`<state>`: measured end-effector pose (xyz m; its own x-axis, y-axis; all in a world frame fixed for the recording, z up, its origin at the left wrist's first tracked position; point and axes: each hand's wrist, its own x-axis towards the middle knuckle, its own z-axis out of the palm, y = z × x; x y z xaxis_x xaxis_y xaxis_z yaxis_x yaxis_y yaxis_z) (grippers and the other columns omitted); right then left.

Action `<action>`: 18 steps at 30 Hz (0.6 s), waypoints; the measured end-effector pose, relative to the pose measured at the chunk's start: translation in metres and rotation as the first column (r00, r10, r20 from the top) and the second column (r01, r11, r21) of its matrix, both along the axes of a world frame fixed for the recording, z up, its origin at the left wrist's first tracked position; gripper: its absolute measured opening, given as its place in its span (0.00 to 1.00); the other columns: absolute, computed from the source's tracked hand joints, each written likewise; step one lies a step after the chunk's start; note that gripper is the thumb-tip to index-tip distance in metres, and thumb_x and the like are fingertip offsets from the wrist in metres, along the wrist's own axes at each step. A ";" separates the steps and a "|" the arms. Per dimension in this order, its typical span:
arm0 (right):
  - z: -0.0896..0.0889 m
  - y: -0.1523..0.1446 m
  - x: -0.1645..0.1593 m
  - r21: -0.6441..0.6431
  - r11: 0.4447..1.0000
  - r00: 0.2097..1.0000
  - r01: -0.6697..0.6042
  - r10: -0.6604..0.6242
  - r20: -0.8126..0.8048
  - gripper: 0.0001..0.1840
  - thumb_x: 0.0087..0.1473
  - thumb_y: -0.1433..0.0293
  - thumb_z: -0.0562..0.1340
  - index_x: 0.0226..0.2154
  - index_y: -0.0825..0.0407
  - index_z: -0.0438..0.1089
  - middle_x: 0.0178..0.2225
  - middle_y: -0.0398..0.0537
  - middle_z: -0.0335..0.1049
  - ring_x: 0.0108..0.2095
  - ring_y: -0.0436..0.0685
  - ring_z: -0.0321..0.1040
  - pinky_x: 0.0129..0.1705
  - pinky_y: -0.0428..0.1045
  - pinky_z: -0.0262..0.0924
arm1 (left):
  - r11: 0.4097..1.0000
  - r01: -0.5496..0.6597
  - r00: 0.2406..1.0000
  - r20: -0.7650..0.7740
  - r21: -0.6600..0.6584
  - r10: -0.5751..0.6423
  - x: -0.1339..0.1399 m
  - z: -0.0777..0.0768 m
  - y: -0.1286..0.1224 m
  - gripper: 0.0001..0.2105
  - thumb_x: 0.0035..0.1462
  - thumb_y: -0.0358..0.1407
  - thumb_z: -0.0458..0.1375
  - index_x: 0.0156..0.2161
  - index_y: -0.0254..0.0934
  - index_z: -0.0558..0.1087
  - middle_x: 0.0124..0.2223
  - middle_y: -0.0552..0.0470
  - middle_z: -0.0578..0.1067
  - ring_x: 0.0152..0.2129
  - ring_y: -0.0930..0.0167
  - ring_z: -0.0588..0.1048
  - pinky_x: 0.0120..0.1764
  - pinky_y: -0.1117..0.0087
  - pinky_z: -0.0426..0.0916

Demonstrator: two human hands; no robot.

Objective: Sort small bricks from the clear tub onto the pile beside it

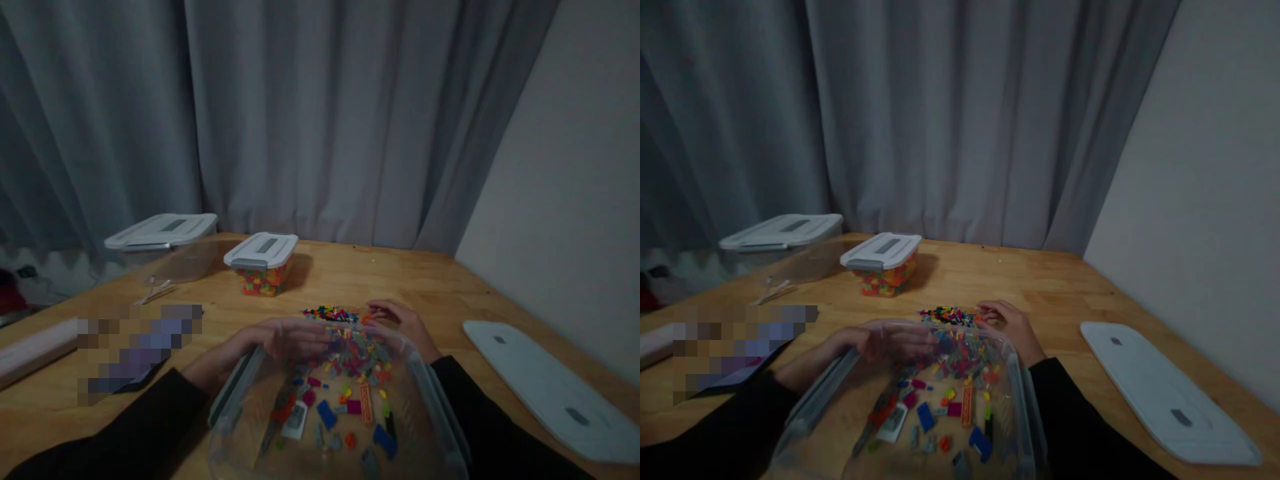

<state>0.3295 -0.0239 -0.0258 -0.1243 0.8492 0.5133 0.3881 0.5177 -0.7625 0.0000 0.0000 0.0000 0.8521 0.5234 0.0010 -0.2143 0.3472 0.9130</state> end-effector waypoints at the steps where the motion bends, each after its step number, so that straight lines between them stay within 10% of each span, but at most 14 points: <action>1: 0.002 0.000 0.000 -0.028 0.999 0.998 0.019 -0.020 -0.058 0.23 0.51 0.61 0.71 0.49 0.51 0.75 0.45 0.53 0.76 0.42 0.57 0.76 0.50 0.54 0.72 | 0.999 0.032 0.999 -0.008 0.002 -0.032 -0.001 0.001 0.001 0.38 0.30 0.33 0.56 0.55 0.33 0.78 0.60 0.41 0.75 0.63 0.45 0.64 0.66 0.49 0.53; 8: 0.026 -0.010 -0.008 -0.236 0.969 0.911 0.069 -0.158 -0.380 0.17 0.43 0.60 0.76 0.34 0.52 0.81 0.43 0.51 0.79 0.46 0.56 0.75 0.54 0.51 0.68 | 0.995 0.091 0.996 0.010 0.038 -0.092 -0.004 -0.005 0.010 0.39 0.33 0.32 0.56 0.57 0.33 0.75 0.62 0.41 0.74 0.64 0.45 0.63 0.67 0.48 0.52; 18: 0.035 -0.028 -0.005 -0.346 0.789 0.777 -0.508 0.246 -0.580 0.07 0.48 0.66 0.75 0.32 0.49 0.81 0.44 0.43 0.78 0.44 0.50 0.73 0.48 0.45 0.66 | 0.996 0.073 0.997 0.024 0.042 -0.074 -0.001 -0.008 0.004 0.39 0.32 0.33 0.54 0.57 0.32 0.76 0.61 0.41 0.75 0.63 0.45 0.64 0.67 0.48 0.51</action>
